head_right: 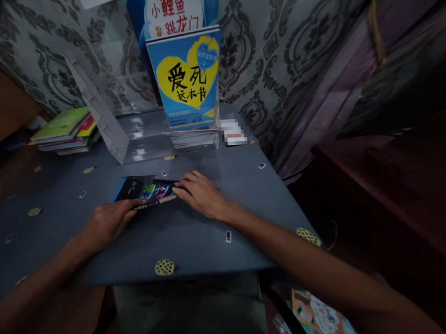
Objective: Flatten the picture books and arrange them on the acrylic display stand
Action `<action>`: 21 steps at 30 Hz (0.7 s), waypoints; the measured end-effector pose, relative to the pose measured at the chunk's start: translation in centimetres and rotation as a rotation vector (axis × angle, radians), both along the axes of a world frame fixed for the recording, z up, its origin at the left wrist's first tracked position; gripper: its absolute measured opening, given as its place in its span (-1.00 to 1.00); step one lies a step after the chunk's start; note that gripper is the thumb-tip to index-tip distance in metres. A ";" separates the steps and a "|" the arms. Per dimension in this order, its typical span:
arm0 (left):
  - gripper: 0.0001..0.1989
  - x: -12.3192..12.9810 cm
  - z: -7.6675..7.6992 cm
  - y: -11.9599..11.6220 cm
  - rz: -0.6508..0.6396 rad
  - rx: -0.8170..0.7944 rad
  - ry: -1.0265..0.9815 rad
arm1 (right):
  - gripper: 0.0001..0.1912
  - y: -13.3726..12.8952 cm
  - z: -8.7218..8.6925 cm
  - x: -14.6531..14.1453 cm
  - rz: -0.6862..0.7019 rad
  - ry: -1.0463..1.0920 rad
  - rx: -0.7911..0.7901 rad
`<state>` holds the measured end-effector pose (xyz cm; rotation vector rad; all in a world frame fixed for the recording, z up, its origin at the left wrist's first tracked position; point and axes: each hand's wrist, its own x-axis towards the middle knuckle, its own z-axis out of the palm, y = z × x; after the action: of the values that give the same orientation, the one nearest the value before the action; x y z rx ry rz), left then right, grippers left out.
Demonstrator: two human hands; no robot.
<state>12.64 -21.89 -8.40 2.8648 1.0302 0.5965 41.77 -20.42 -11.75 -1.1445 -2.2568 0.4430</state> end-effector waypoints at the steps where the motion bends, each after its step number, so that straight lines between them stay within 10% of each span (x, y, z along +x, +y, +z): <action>1: -0.59 0.4 0.9 -0.2 0.061 -0.048 -0.032 | -0.43 0.0 0.2 0.2 0.009 0.048 -0.015; 10: -0.58 2.6 6.3 0.6 0.427 -0.469 -0.701 | -0.54 -0.3 1.2 0.1 0.064 0.754 -0.459; 16: -0.78 4.8 2.9 2.0 0.584 -0.912 -1.177 | -0.55 -0.7 2.1 -0.2 0.128 1.051 -0.693; 21: -0.77 5.5 -0.6 2.2 0.596 -1.176 -1.092 | -0.51 0.4 1.8 0.7 -0.068 1.072 -0.778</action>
<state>18.16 -19.68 -9.02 0.9613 1.2756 0.9356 42.48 -20.07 -9.92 -0.9292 -1.0929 1.5488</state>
